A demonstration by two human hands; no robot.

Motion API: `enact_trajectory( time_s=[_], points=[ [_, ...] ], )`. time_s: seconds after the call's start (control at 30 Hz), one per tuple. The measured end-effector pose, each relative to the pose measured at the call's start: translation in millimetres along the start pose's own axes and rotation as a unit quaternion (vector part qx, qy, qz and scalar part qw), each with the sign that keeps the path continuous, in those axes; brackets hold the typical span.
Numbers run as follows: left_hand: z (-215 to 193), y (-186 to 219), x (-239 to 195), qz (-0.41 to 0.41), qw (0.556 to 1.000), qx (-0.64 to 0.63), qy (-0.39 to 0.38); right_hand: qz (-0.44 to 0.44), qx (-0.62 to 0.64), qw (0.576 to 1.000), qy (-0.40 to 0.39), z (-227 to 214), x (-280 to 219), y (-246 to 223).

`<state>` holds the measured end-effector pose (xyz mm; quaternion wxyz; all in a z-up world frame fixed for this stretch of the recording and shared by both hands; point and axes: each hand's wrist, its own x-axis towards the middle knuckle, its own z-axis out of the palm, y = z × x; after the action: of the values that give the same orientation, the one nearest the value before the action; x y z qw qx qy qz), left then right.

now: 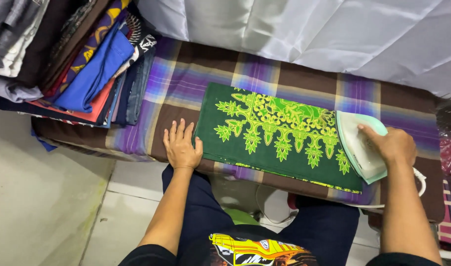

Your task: The person irons a green patterned fabric on a striped ironing board using a white electric iron. They smooth the fabric with their hands, move the iron back and forth across the surface, and flip the fabric over to iron the other side.

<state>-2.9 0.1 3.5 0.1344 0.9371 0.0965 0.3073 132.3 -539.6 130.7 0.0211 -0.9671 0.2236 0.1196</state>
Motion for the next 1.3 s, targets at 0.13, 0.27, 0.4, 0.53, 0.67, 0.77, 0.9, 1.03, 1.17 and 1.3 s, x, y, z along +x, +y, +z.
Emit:
enact_trajectory(
  time_s=[0.13,0.27,0.4,0.53,0.67,0.77,0.9,1.03,1.17,1.3],
  points=[
    [0,0,0,-0.002,1.0,0.005,-0.009,-0.021,0.043,0.998,-0.045,-14,-25,-40],
    [10,-6,-4,-0.003,1.0,0.028,-0.009,-0.177,0.04,0.979,-0.089,-20,-83,-115],
    [13,-8,-6,-0.015,0.999,0.043,-0.017,-0.335,0.058,0.932,-0.126,-28,-156,-206],
    [10,-7,-6,-0.013,0.999,0.045,-0.022,-0.452,0.021,0.884,-0.121,-16,-191,-256],
    [9,-8,-4,-0.015,0.999,0.045,-0.027,-0.509,0.003,0.854,-0.105,-12,-198,-258],
    [11,-9,-5,-0.019,0.998,0.046,-0.026,-0.486,-0.006,0.87,-0.088,-5,-183,-235],
    [15,-10,-7,-0.017,0.998,0.049,-0.02,-0.385,-0.013,0.917,-0.101,-23,-163,-181],
    [17,-10,-7,-0.019,0.999,0.049,-0.009,-0.272,-0.03,0.959,-0.079,-36,-130,-98],
    [17,-10,-7,-0.012,0.999,0.047,-0.004,-0.173,-0.033,0.983,-0.047,-36,-99,-17],
    [0,0,0,-0.004,1.0,0.006,-0.013,-0.048,-0.066,0.994,-0.071,-18,-59,15]
  ],
)
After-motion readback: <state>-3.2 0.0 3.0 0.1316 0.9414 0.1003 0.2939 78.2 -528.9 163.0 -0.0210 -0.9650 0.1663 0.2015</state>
